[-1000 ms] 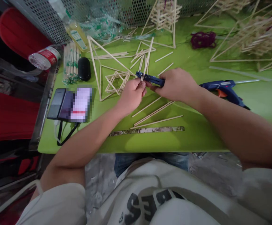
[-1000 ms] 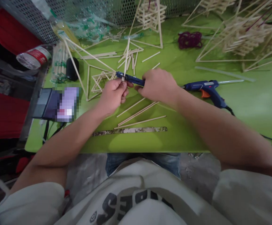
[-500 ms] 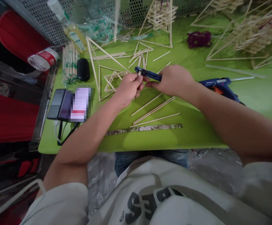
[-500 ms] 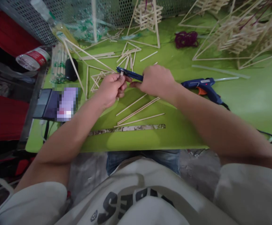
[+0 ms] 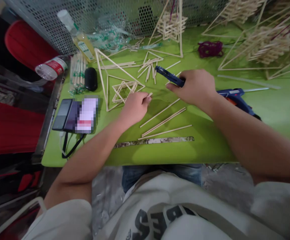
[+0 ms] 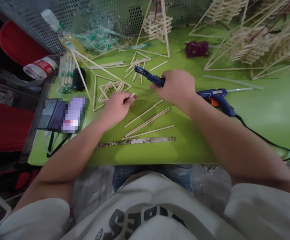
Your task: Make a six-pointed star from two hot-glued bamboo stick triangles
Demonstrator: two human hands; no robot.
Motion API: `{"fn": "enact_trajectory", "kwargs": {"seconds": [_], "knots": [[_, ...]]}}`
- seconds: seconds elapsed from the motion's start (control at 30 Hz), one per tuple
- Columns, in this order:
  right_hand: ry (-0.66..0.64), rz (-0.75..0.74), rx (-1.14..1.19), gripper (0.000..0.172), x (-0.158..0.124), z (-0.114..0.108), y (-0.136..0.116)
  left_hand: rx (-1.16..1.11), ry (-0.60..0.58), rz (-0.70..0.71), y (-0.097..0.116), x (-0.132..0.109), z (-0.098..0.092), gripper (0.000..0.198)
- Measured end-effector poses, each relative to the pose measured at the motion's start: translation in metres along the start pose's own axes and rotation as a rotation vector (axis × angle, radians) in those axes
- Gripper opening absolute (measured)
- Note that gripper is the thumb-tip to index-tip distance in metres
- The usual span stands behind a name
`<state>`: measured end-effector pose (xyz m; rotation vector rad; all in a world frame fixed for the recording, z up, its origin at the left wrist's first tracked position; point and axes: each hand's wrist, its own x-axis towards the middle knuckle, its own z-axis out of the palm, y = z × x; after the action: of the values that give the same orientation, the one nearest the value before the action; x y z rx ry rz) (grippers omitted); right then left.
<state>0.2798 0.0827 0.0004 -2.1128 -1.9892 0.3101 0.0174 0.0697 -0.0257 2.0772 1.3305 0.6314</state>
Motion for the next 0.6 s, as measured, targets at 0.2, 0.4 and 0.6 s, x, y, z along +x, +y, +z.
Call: {"fn": "enact_trajectory", "kwargs": {"seconds": [0.2,0.4,0.6], "knots": [[0.024,0.006,0.051,0.048,-0.003,-0.001,0.003,0.213,-0.079,0.044,0.008,-0.011,0.003,0.037],[0.035,0.009,0.063,0.048,-0.003,-0.002,0.005,0.266,-0.109,0.051,0.017,-0.027,-0.006,0.035],[0.061,0.008,0.062,0.047,-0.002,-0.005,0.009,0.186,-0.052,0.037,0.035,-0.038,-0.022,0.029]]}}
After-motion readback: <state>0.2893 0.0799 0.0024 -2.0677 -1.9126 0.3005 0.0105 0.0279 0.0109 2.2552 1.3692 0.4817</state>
